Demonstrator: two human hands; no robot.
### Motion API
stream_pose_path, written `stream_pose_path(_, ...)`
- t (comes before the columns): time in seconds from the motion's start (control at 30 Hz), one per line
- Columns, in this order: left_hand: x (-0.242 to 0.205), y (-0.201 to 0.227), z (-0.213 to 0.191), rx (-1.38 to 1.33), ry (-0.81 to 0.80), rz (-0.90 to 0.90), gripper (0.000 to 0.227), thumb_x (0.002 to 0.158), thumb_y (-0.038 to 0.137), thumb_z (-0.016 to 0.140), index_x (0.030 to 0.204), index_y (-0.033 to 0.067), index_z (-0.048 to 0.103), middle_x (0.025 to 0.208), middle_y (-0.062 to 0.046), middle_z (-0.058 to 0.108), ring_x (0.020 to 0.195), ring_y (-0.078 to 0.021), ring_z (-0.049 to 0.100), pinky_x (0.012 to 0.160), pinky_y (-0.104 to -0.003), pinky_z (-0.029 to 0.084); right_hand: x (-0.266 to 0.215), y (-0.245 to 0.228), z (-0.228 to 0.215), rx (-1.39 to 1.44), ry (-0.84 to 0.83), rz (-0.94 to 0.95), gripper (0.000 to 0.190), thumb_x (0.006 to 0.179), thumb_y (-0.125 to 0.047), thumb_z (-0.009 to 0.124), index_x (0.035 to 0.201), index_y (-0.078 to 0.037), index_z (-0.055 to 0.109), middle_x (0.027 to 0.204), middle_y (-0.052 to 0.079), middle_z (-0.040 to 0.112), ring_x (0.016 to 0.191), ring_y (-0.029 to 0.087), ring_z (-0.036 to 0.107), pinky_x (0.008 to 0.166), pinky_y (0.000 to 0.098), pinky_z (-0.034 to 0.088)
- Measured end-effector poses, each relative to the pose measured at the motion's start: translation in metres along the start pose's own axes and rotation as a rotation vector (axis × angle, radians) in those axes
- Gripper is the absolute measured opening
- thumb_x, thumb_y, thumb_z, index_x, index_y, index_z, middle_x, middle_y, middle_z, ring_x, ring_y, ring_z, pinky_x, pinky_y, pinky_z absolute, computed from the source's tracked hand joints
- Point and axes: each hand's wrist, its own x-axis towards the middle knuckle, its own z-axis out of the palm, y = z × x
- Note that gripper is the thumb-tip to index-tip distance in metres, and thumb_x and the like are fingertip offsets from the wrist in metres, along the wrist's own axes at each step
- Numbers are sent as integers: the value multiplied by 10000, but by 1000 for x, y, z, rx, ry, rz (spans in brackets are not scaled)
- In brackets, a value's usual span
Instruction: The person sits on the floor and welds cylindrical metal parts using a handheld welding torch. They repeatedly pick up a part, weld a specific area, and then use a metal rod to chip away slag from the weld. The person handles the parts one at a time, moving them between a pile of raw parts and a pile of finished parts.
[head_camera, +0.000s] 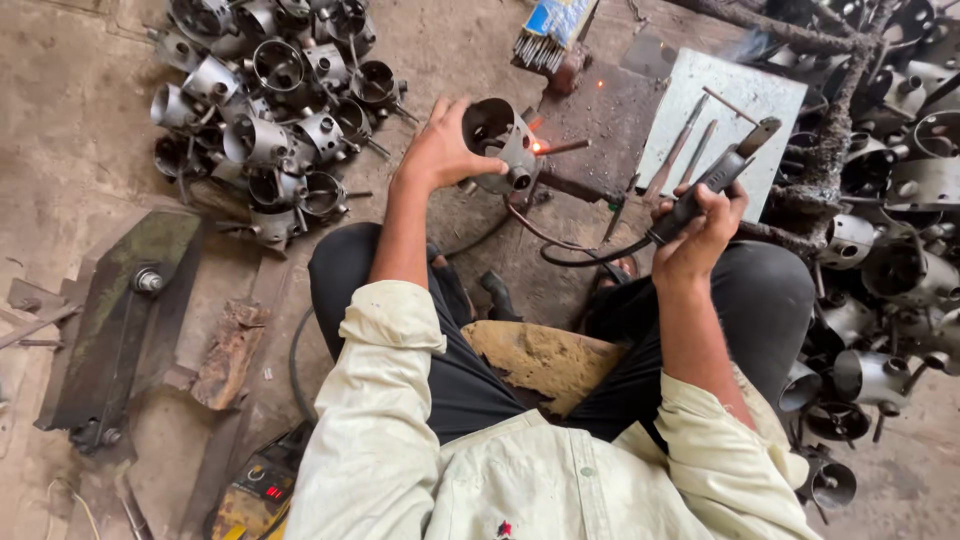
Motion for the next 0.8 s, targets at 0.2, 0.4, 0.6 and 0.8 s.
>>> stream_pose_path(0.2, -3, -1, 8, -44, 6, -11, 1270, 563, 608, 927, 1568, 89, 349, 1627, -208, 289, 1419, -404, 440, 1103, -483, 452, -7, -1, -4, -41, 10, 39, 538, 893, -231, 668, 1375, -192, 435, 957, 111, 600, 763, 251, 618, 681, 400, 543)
stream_pose_path(0.4, -14, 17, -9, 109, 96, 138, 1253, 513, 620, 943, 1526, 102, 418, 1586, -216, 357, 1394, -408, 460, 1108, -510, 442, 4, -5, -10, -16, 45, 25, 499, 877, -215, 681, 1336, -180, 488, 956, 116, 625, 793, 252, 617, 710, 402, 557)
stream_pose_path(0.6, -17, 3, -44, -303, 317, -128, 1107, 557, 603, 886, 1445, 73, 492, 1410, -174, 591, 1234, -299, 633, 988, -471, 540, -1, -13, -13, -23, -17, 110, 391, 907, -329, 665, 1228, -164, 514, 1006, 61, 584, 853, 224, 592, 757, 363, 516)
stream_pose_path(0.8, -15, -47, -78, -1443, 1137, -350, 1047, 681, 264, 880, 1494, 112, 238, 1398, -179, 436, 1084, -291, 646, 829, -378, 643, 1, -13, -10, -37, 0, 70, 381, 878, -287, 637, 1223, -190, 509, 958, 68, 595, 796, 226, 597, 720, 380, 539)
